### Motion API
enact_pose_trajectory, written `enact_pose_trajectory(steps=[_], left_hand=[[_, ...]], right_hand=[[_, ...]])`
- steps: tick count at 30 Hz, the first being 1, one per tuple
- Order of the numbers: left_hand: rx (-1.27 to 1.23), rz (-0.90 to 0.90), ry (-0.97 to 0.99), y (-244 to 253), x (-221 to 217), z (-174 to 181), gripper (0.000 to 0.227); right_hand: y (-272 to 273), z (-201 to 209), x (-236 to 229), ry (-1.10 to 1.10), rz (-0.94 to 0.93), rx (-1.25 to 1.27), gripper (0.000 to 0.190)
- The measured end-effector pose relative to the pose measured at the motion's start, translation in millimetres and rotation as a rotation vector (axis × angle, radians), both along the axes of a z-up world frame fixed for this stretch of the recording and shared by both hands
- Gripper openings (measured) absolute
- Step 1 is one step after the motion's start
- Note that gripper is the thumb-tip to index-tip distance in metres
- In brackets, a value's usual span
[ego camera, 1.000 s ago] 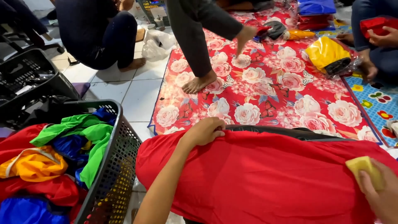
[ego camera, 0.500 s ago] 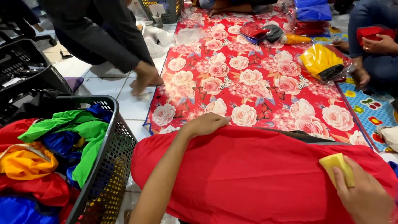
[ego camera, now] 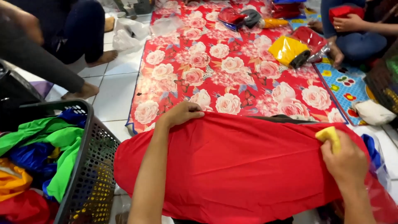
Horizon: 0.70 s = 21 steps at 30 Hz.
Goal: Fitting a red fabric cover onto a motorcycle seat by stretching and tucking the edges.
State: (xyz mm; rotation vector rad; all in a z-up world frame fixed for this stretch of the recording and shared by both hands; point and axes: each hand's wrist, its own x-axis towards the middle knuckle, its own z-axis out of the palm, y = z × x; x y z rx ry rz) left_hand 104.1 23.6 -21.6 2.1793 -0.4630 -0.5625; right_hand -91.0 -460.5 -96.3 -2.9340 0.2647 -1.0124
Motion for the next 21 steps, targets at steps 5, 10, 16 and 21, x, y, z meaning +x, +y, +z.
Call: enact_pose_trajectory(steps=[5, 10, 16, 21], left_hand=[[0.186, -0.063, -0.315, -6.9, 10.3, -28.6, 0.031], [0.202, -0.022, -0.268, -9.3, 2.7, -22.9, 0.03], [0.193, 0.019, -0.127, -0.8, -5.1, -17.1, 0.03], [0.126, 0.041, -0.126, -8.1, -1.8, -19.8, 0.029]], right_hand=[[-96.7, -18.1, 12.0, 0.002, -0.378, -0.142, 0.031], [86.7, 82.0, 46.9, 0.061, 0.108, 0.505, 0.048], [152.1, 60.3, 87.9, 0.377, 0.312, 0.096, 0.041], [55.3, 65.5, 63.7, 0.484, 0.018, -0.15, 0.036]])
